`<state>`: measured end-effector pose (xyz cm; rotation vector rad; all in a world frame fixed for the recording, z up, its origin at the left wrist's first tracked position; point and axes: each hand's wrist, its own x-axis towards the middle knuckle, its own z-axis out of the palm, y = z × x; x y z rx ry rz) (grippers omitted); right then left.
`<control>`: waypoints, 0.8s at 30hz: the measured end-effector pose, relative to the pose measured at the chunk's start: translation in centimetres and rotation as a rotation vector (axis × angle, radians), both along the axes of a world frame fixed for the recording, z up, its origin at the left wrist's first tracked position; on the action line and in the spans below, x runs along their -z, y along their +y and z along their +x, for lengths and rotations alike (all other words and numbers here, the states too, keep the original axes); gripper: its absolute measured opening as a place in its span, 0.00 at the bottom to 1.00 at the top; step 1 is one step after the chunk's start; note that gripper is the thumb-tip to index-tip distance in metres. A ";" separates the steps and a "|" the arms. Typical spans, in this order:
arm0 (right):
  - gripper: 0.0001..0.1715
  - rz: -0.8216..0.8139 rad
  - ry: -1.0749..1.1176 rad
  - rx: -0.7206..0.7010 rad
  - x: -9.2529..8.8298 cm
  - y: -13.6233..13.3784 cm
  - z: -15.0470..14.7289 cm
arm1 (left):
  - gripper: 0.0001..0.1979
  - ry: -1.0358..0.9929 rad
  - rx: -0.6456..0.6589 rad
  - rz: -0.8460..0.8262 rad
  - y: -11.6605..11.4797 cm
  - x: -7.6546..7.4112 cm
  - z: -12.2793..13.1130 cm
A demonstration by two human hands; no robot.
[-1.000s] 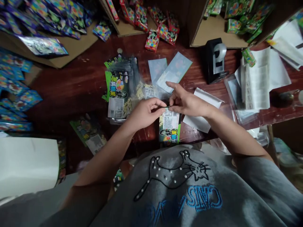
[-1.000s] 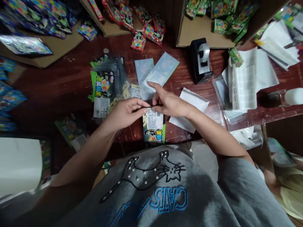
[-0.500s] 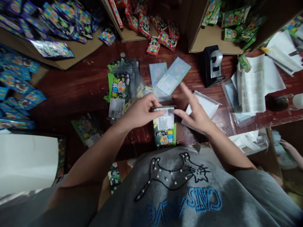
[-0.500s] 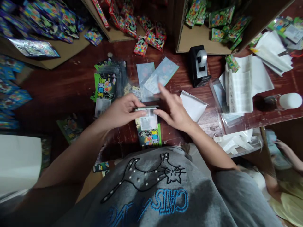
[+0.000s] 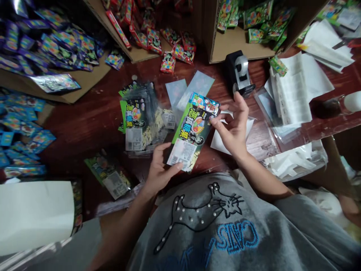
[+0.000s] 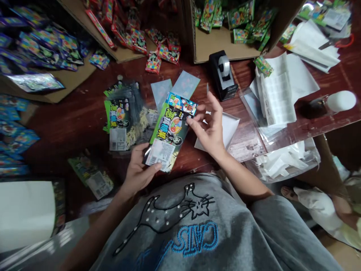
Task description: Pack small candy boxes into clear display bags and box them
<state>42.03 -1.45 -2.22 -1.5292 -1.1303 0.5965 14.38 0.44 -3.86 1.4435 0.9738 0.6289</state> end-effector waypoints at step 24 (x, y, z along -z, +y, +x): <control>0.43 0.034 -0.232 -0.508 -2.2 -0.3 1.9 | 0.48 -0.154 0.180 -0.039 -0.6 0.5 3.9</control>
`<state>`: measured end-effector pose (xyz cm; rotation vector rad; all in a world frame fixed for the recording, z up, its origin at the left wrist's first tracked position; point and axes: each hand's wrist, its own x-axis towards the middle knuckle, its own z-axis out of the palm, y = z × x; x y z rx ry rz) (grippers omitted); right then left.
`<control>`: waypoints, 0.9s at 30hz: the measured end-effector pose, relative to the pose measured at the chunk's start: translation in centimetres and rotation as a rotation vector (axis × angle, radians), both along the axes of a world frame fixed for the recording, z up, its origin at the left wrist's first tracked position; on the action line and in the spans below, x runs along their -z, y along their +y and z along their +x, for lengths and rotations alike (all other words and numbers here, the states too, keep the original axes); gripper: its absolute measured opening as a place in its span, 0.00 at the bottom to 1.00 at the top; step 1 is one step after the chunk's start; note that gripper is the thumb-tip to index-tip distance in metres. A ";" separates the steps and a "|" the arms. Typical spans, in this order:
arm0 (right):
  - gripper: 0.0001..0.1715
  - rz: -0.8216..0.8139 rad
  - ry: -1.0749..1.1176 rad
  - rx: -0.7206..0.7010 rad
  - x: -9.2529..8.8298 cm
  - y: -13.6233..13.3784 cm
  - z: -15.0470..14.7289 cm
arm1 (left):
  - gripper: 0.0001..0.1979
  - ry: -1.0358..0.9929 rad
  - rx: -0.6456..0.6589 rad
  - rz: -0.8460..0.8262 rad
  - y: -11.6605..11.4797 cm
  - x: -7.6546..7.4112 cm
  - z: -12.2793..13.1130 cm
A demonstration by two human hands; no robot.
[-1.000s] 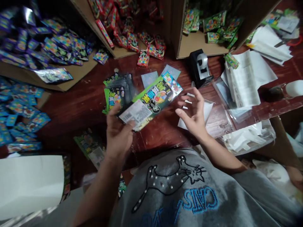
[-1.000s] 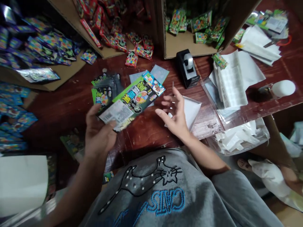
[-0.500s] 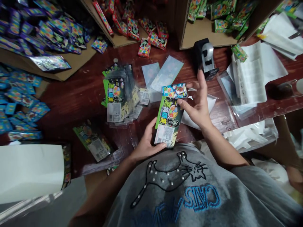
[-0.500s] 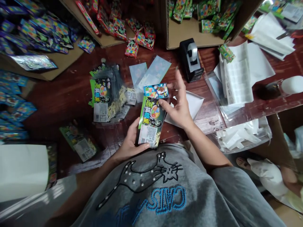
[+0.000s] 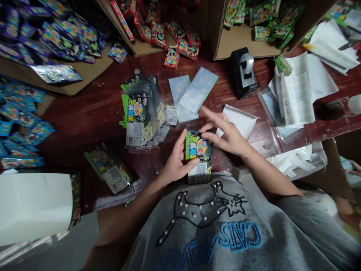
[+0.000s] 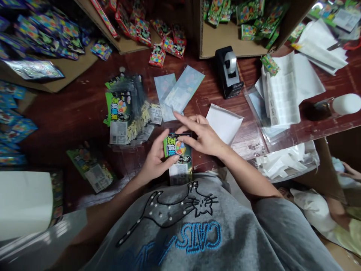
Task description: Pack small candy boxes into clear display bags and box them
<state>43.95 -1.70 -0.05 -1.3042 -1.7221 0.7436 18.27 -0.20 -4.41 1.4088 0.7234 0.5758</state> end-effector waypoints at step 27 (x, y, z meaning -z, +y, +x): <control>0.55 -0.100 0.114 0.154 3.4 -2.2 -2.6 | 0.16 -0.016 -0.280 0.112 4.5 -1.6 1.3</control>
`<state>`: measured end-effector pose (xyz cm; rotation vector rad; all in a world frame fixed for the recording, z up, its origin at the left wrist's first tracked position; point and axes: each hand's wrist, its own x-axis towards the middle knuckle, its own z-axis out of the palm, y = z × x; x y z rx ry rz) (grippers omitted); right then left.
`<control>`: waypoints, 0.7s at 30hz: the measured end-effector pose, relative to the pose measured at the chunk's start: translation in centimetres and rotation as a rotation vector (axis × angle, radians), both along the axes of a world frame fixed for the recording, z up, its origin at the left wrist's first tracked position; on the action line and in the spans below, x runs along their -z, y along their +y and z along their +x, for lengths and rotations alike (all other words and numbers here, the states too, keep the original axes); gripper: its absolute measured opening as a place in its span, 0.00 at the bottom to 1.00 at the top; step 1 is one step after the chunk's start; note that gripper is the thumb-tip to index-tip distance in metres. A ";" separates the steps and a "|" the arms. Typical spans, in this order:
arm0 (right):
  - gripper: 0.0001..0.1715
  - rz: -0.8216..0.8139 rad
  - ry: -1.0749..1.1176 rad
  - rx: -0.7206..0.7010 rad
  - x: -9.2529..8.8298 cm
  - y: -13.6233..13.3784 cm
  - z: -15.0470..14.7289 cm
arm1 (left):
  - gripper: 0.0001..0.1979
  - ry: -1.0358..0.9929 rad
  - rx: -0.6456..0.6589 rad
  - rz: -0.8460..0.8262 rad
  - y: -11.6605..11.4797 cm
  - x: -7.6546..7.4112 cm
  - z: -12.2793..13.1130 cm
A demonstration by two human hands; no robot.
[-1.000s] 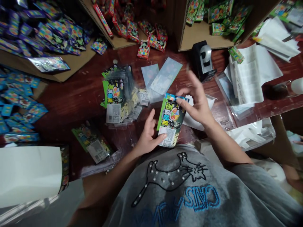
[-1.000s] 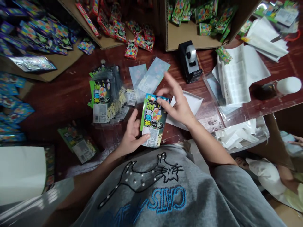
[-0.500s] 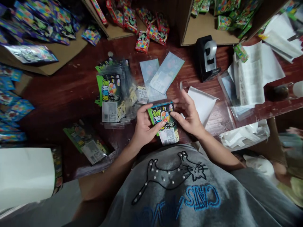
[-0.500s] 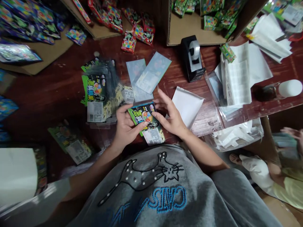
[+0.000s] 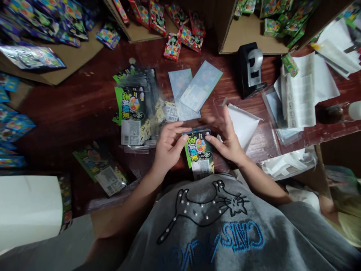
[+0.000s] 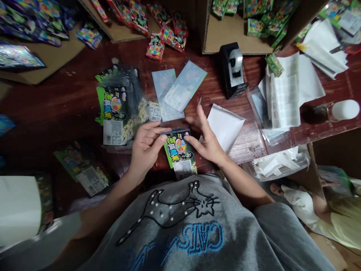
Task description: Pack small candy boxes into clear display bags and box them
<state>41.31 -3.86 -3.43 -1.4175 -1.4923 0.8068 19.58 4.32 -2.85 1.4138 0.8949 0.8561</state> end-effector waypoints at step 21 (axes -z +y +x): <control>0.39 -0.069 0.152 -0.149 -4.8 0.3 2.9 | 0.09 0.050 0.176 0.019 0.6 -3.3 -0.4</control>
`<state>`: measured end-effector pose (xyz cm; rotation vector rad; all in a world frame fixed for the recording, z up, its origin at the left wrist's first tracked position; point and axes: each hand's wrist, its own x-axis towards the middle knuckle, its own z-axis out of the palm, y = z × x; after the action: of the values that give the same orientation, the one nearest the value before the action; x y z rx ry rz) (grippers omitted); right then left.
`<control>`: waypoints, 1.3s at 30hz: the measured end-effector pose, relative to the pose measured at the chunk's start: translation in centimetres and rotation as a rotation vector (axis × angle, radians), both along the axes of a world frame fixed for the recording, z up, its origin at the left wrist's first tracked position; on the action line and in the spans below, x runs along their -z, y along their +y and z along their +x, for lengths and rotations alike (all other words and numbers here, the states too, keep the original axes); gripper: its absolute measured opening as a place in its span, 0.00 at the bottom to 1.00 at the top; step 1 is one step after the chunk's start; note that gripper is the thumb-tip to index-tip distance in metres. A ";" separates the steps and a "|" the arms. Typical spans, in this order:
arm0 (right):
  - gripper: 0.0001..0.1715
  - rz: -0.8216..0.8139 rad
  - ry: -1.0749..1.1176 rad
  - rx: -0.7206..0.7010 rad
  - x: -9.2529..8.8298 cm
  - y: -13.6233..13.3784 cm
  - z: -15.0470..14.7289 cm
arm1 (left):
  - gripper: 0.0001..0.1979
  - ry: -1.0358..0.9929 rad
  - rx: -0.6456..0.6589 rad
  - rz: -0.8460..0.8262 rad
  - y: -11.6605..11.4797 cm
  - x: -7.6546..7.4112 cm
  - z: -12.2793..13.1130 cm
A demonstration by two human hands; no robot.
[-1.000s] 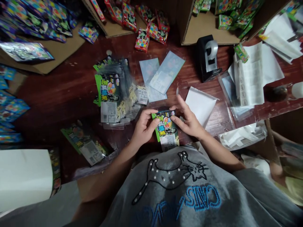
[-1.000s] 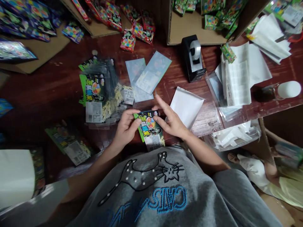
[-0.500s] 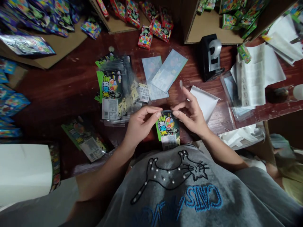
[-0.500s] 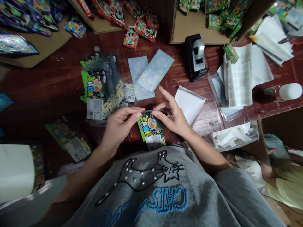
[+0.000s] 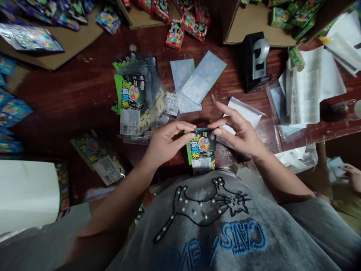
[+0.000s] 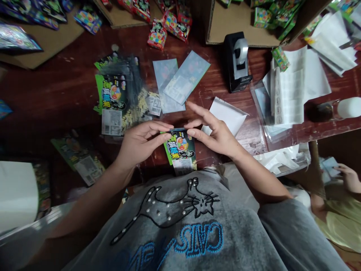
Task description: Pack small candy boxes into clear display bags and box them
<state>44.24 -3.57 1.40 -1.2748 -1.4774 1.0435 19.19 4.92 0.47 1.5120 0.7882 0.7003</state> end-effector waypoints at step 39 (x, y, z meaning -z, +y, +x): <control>0.57 0.259 -1.035 -0.507 4.7 11.1 -20.5 | 0.10 0.688 -0.691 0.586 6.2 -0.2 -21.5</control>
<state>23.72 7.53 -3.34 -1.3334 -2.7192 0.4072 -2.30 11.16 0.70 2.0635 1.7958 0.9778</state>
